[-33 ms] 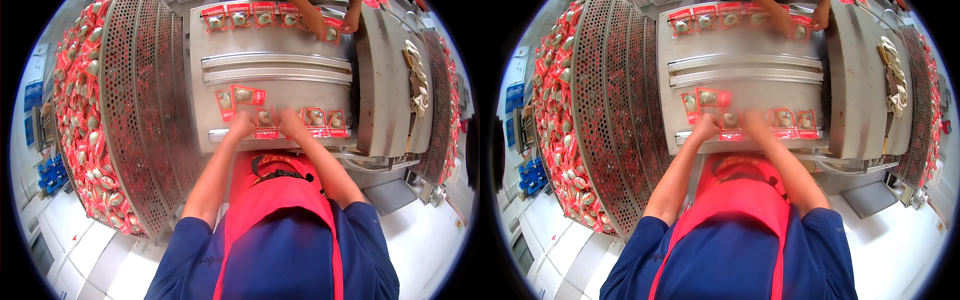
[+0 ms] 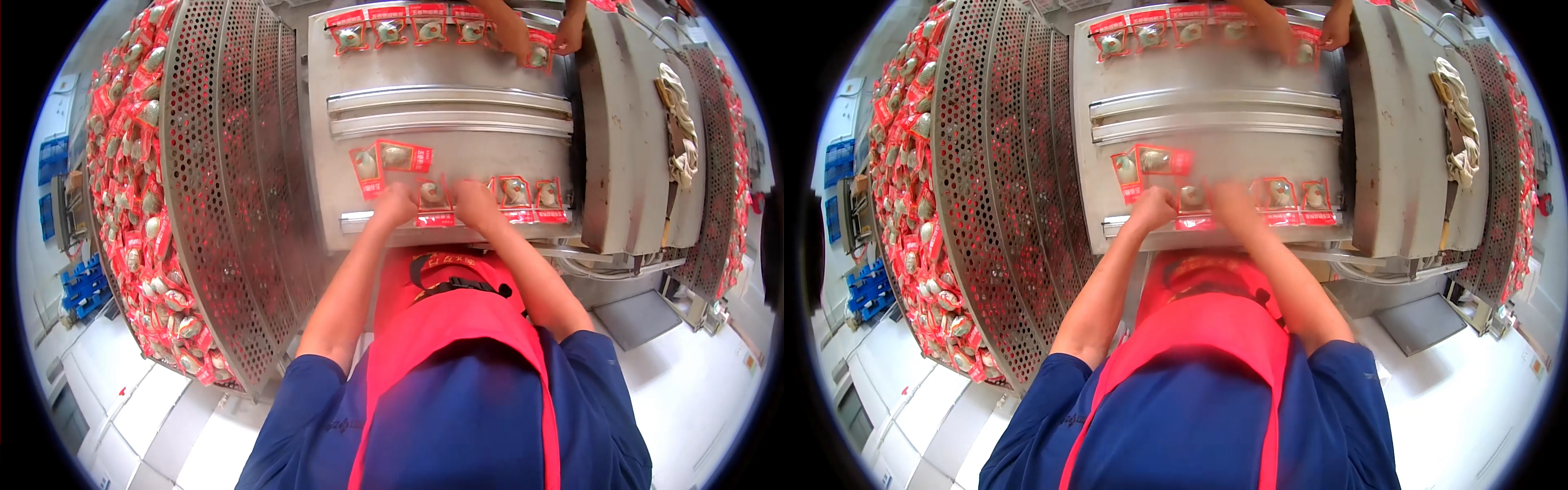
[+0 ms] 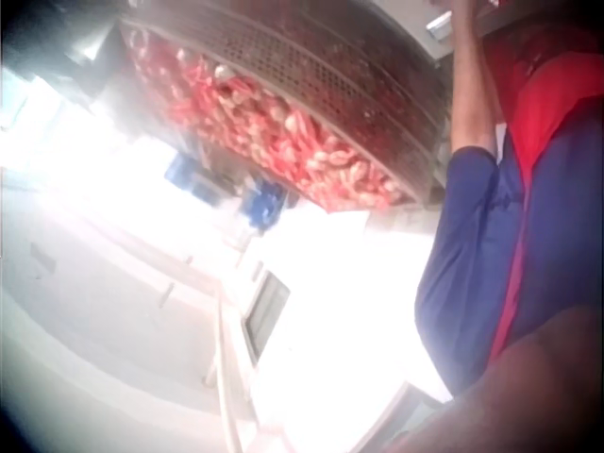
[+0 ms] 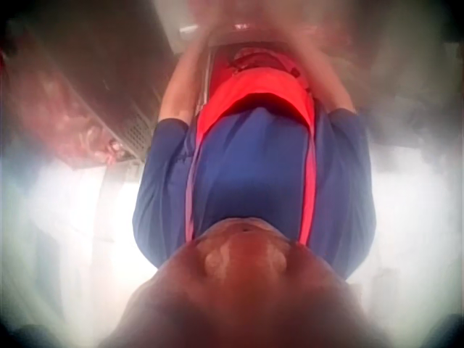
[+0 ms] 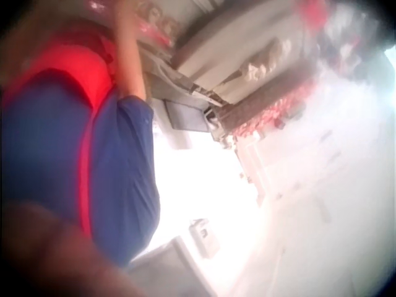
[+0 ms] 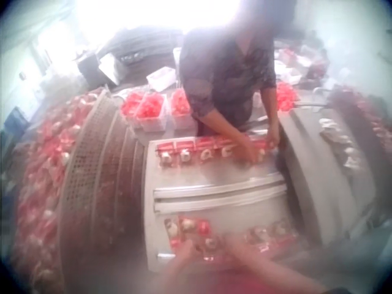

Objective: The person places small red-wrapped items into a vacuum packaging machine and operates the lid to seal them.

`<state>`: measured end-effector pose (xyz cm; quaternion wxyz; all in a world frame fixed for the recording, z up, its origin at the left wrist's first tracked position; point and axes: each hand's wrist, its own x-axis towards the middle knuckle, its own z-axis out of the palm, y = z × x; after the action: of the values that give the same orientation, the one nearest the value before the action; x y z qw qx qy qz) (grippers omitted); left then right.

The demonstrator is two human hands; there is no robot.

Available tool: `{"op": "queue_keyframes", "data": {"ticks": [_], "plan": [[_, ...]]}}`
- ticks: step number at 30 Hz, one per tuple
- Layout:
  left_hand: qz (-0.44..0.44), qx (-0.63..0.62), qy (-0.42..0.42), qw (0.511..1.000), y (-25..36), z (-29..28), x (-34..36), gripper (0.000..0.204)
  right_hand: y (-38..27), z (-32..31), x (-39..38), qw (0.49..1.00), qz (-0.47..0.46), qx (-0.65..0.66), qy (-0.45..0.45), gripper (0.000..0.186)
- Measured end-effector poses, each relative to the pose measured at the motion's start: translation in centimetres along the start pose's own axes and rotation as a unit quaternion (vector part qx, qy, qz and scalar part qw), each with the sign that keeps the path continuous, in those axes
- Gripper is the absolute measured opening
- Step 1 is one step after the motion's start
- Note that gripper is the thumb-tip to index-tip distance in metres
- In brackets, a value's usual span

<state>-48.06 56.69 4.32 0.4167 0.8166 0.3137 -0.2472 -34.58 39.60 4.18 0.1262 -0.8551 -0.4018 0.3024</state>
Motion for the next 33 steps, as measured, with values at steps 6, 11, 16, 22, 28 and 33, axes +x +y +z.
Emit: {"op": "queue_keyframes", "data": {"ticks": [6,11,16,22,28,33], "plan": [[0.023,0.021,0.063,0.998,-0.6,1.5,-0.9,0.024,-1.9,0.3,-4.3,0.976,-0.195,-0.078,0.065,0.017],[0.098,-0.037,0.245,0.964,-1.1,2.5,-4.6,0.029,-1.2,0.0,-4.4,0.961,-0.231,-0.149,-0.037,0.008],[0.020,-0.130,0.147,0.980,-3.5,4.2,-9.9,0.028,-2.6,-3.0,-3.7,0.950,-0.250,-0.168,-0.085,0.012],[-0.065,-0.193,0.136,0.970,-3.4,7.2,-14.1,0.026,-0.6,-2.1,3.8,0.969,-0.190,0.033,0.151,0.021],[-0.121,-0.319,0.109,0.934,-2.8,6.3,-15.0,0.028,-3.7,-1.3,8.8,0.993,-0.044,0.103,0.033,0.022],[-0.131,-0.301,0.203,0.922,-3.7,3.8,-11.5,0.030,0.4,1.1,7.7,0.940,0.017,0.338,0.040,0.028]]}}
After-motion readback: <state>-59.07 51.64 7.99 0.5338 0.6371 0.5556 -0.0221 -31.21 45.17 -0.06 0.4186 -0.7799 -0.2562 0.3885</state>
